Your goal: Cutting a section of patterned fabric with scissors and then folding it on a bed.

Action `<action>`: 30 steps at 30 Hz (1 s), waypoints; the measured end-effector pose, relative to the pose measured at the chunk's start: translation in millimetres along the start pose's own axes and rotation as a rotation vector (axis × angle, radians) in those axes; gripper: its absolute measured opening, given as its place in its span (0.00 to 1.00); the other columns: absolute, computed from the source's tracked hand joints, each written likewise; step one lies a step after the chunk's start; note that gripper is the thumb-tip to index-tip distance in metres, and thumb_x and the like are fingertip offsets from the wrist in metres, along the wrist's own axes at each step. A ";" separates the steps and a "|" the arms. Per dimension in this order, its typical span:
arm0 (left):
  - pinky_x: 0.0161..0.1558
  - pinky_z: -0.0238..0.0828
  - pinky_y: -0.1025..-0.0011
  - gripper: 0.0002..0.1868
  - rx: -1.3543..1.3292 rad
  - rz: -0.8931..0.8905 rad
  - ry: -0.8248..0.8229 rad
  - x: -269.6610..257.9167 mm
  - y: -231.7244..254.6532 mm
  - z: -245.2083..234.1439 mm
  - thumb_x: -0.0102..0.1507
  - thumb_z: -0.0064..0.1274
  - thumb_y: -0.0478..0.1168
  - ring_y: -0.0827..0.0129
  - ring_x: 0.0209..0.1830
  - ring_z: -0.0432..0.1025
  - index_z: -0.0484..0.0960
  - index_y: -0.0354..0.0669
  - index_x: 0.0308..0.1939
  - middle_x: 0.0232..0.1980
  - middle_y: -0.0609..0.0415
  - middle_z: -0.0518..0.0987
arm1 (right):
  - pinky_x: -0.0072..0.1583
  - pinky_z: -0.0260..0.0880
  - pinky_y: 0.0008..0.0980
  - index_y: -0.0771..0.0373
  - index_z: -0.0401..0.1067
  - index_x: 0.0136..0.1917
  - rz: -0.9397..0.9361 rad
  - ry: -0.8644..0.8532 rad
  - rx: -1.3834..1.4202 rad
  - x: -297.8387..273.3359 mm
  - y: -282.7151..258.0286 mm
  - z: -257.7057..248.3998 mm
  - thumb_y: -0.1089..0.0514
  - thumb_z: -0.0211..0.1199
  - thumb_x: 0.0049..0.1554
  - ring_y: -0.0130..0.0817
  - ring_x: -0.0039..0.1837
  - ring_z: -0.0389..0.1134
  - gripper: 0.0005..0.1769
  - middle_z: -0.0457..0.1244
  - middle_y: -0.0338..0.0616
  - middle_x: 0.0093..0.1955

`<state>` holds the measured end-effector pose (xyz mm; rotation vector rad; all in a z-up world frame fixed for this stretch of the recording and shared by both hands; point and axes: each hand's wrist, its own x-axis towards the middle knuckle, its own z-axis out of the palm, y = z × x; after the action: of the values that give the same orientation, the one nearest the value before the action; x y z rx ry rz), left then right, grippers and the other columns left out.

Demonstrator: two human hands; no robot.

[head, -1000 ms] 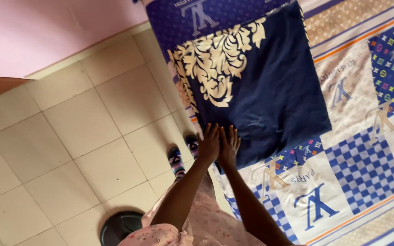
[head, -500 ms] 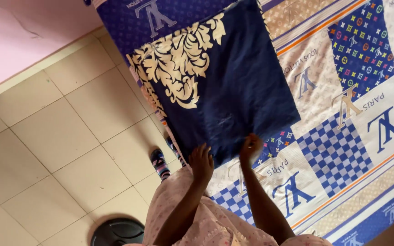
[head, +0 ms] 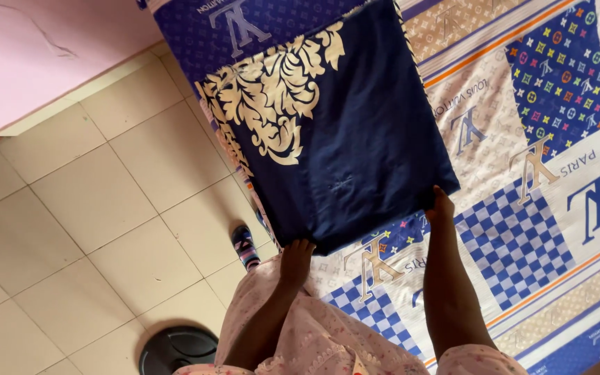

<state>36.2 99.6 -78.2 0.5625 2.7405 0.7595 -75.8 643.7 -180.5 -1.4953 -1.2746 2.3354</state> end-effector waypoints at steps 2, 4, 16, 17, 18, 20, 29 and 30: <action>0.51 0.65 0.58 0.18 -0.018 -0.028 0.013 2.7 0.1 -7.2 0.59 0.55 0.38 0.58 0.52 0.68 0.82 0.47 0.54 0.50 0.54 0.76 | 0.47 0.73 0.39 0.58 0.73 0.60 -0.025 0.096 -0.073 -20.8 -19.1 26.4 0.57 0.66 0.61 0.38 0.49 0.72 0.15 0.68 0.40 0.50; 0.50 0.65 0.56 0.15 -0.040 -0.051 0.025 5.3 -0.8 -20.8 0.59 0.55 0.38 0.57 0.51 0.69 0.82 0.47 0.51 0.48 0.54 0.76 | 0.42 0.68 0.38 0.57 0.74 0.57 -0.052 0.198 -0.145 -34.7 -35.7 47.5 0.57 0.64 0.61 0.38 0.45 0.70 0.11 0.68 0.40 0.48; 0.39 0.72 0.55 0.11 -0.510 -0.148 0.127 47.2 -22.0 -168.4 0.63 0.57 0.37 0.47 0.40 0.75 0.82 0.41 0.49 0.47 0.47 0.77 | 0.41 0.72 0.31 0.54 0.68 0.47 -0.343 -0.127 -0.049 -4.8 -113.8 178.4 0.66 0.64 0.61 0.32 0.40 0.68 0.08 0.63 0.36 0.40; 0.41 0.72 0.56 0.09 -0.565 -0.159 0.260 54.8 -27.3 -174.5 0.64 0.57 0.37 0.47 0.41 0.75 0.82 0.40 0.47 0.45 0.46 0.78 | 0.42 0.73 0.30 0.54 0.69 0.48 -0.293 -0.115 -0.010 -4.1 -119.9 197.9 0.64 0.64 0.62 0.30 0.42 0.69 0.07 0.65 0.35 0.41; 0.43 0.73 0.58 0.08 -0.619 -0.170 0.390 61.4 -34.1 -181.0 0.64 0.57 0.37 0.47 0.42 0.75 0.82 0.40 0.46 0.44 0.46 0.79 | 0.43 0.74 0.30 0.53 0.70 0.48 -0.242 -0.097 0.031 -4.5 -123.7 215.8 0.63 0.64 0.62 0.29 0.43 0.70 0.06 0.66 0.34 0.41; 0.43 0.72 0.57 0.07 -0.593 -0.186 0.445 79.2 -48.7 -198.8 0.64 0.57 0.36 0.47 0.42 0.75 0.81 0.39 0.45 0.43 0.45 0.79 | 0.41 0.71 0.30 0.53 0.69 0.48 -0.238 -0.131 -0.009 5.5 -131.6 250.3 0.61 0.64 0.63 0.29 0.43 0.69 0.05 0.65 0.34 0.41; 0.47 0.70 0.63 0.08 -0.699 -0.248 0.534 159.0 -129.6 -271.5 0.67 0.55 0.35 0.50 0.44 0.74 0.80 0.35 0.48 0.42 0.43 0.78 | 0.40 0.71 0.34 0.52 0.70 0.54 -0.318 -0.114 -0.047 18.8 -140.1 420.0 0.62 0.71 0.59 0.32 0.44 0.70 0.13 0.66 0.35 0.44; 0.47 0.70 0.64 0.08 -0.752 -0.256 0.528 167.5 -139.8 -273.3 0.67 0.54 0.35 0.52 0.43 0.75 0.79 0.35 0.48 0.42 0.44 0.78 | 0.39 0.71 0.34 0.51 0.69 0.54 -0.337 -0.071 -0.081 26.6 -139.9 432.1 0.62 0.72 0.59 0.33 0.44 0.70 0.15 0.66 0.36 0.44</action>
<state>-245.1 -60.5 54.1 -0.1747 2.5416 1.9359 -476.6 490.3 -29.4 -1.1191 -1.5186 2.1565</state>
